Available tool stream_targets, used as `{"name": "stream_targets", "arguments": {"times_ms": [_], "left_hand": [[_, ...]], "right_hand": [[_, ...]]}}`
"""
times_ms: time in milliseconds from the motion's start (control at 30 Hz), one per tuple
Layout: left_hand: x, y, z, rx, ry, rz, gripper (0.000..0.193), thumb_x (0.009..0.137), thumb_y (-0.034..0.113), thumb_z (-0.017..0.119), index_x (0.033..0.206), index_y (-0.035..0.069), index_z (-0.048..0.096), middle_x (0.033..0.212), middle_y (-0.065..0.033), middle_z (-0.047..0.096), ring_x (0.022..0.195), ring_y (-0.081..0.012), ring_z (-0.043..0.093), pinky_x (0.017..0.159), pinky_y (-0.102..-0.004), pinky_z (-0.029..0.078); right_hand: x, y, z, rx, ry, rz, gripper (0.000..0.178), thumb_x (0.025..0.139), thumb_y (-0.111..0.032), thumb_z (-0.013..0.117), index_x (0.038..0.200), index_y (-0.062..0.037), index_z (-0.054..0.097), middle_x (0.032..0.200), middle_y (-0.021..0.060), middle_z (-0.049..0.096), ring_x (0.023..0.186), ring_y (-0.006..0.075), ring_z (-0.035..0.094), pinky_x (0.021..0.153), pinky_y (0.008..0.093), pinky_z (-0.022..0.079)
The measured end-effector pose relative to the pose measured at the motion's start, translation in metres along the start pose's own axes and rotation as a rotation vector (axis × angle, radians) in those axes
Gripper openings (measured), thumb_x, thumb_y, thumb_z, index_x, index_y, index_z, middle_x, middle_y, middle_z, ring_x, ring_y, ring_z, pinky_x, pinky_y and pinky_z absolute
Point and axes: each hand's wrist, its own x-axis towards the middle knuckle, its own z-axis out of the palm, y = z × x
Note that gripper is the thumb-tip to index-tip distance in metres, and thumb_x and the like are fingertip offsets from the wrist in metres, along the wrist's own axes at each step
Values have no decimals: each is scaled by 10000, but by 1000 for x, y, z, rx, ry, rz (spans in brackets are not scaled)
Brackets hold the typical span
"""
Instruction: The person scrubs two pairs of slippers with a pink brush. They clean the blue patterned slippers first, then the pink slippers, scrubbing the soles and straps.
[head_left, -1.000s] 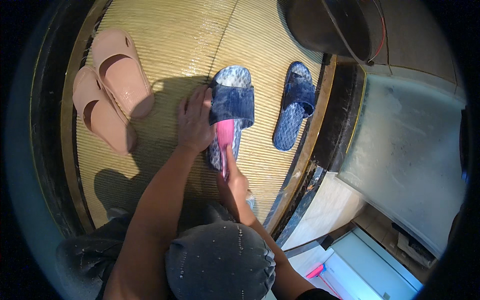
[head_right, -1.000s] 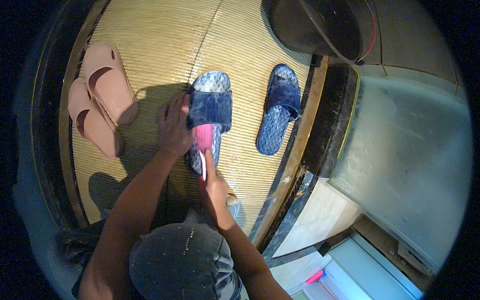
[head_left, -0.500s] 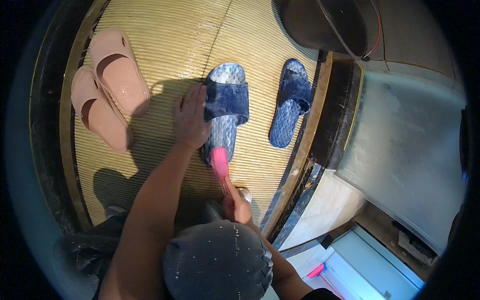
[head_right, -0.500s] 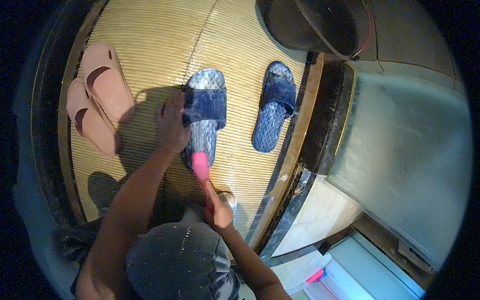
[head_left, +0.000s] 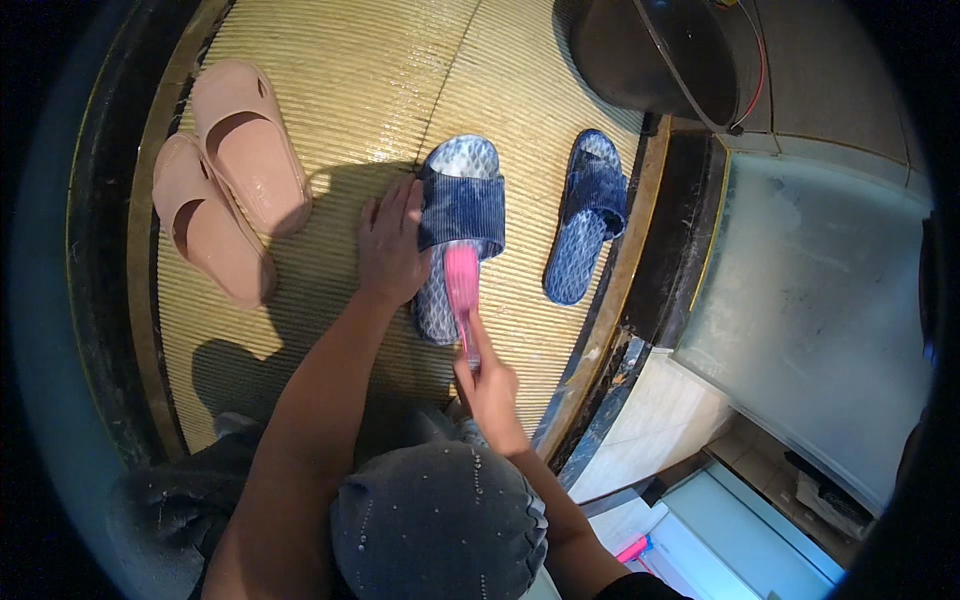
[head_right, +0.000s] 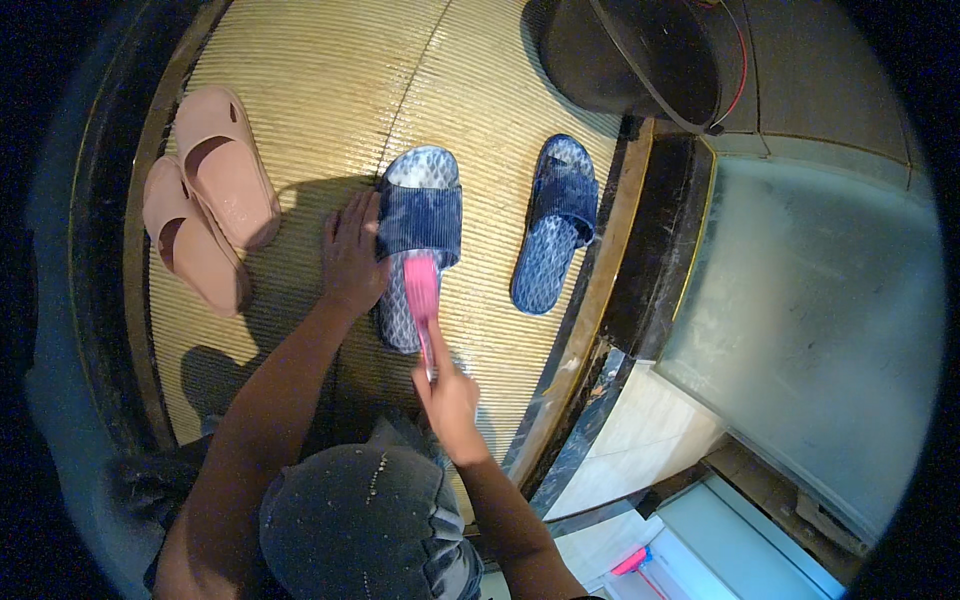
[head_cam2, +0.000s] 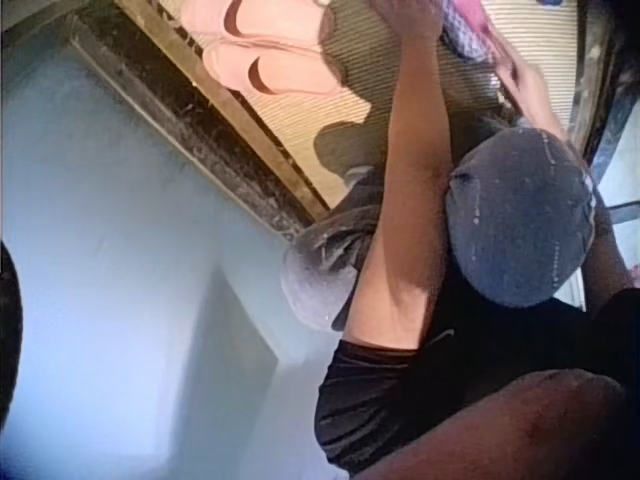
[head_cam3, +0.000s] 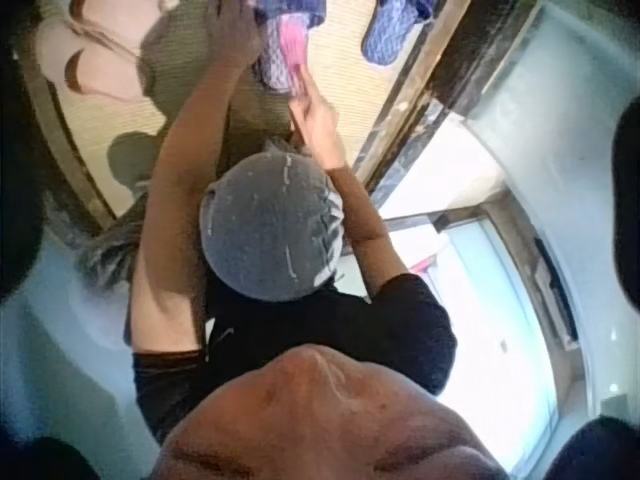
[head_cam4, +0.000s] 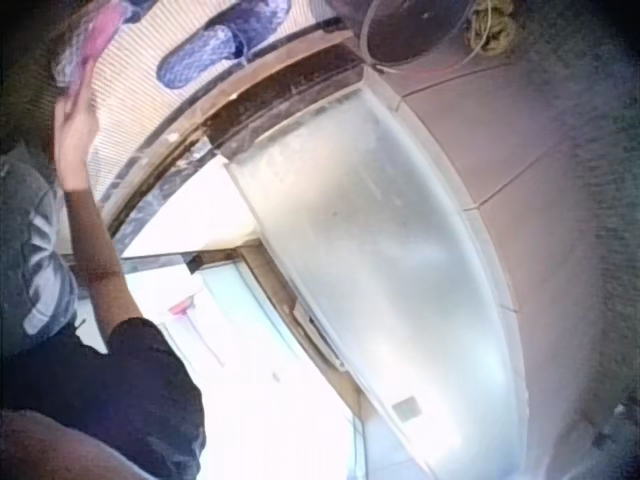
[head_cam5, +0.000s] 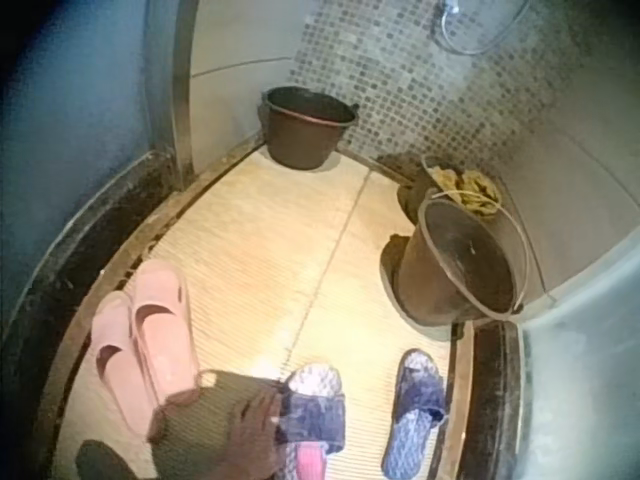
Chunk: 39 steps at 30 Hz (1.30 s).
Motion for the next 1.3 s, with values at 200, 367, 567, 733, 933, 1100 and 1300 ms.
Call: {"name": "stream_targets", "arguments": {"times_ms": [200,367,567,733,933,1100,1300], "left_hand": [[0,3,-3,24,-21,-17,957,722,244,733,1494,68,196,1514,-108,307,1404,-245,287,1117,-516,205],[2,5,-2,-5,20,-7,944,724,248,725,1491,54,210,1513,-103,312,1405,-237,286,1121,-509,201],[9,6,-2,-1,-12,-24,868,741,201,698,1484,90,261,1506,-83,329,1399,-235,301,1113,-504,210],[35,-22,-19,219,43,122,761,729,124,676,1429,161,381,1433,-65,409,1375,-238,329,1100,-490,217],[42,2,-38,-163,452,32,573,625,-59,551,1187,34,488,1170,-188,523,1110,-394,485,990,-488,329],[-15,46,-13,-349,276,-162,440,734,84,617,1144,-1,484,1160,-242,492,1135,-378,457,916,-479,344],[15,35,12,-521,27,-20,357,822,212,655,1048,-45,555,926,-266,564,833,-433,559,726,-465,448]], "right_hand": [[-44,31,10,-130,63,-110,700,819,-158,657,1463,-203,386,656,154,632,512,297,603,491,388,476],[40,-10,20,-67,134,-23,672,817,-110,630,1446,-156,398,680,226,630,584,357,642,536,422,499],[97,-37,27,-43,159,17,621,812,-133,632,1397,-86,429,688,248,629,618,412,636,551,441,503],[26,-16,20,208,-30,-42,626,820,-86,616,1409,-94,402,775,247,643,683,381,658,606,413,513],[-30,26,23,593,-39,95,550,842,-4,521,1373,-140,473,745,74,608,620,160,578,619,275,479],[-22,27,10,1164,44,406,593,856,56,386,1417,-131,437,600,-16,444,471,62,391,445,215,359],[5,-9,4,1215,93,549,395,1021,-247,443,1395,-119,453,504,-29,323,353,75,258,322,225,208]]}}
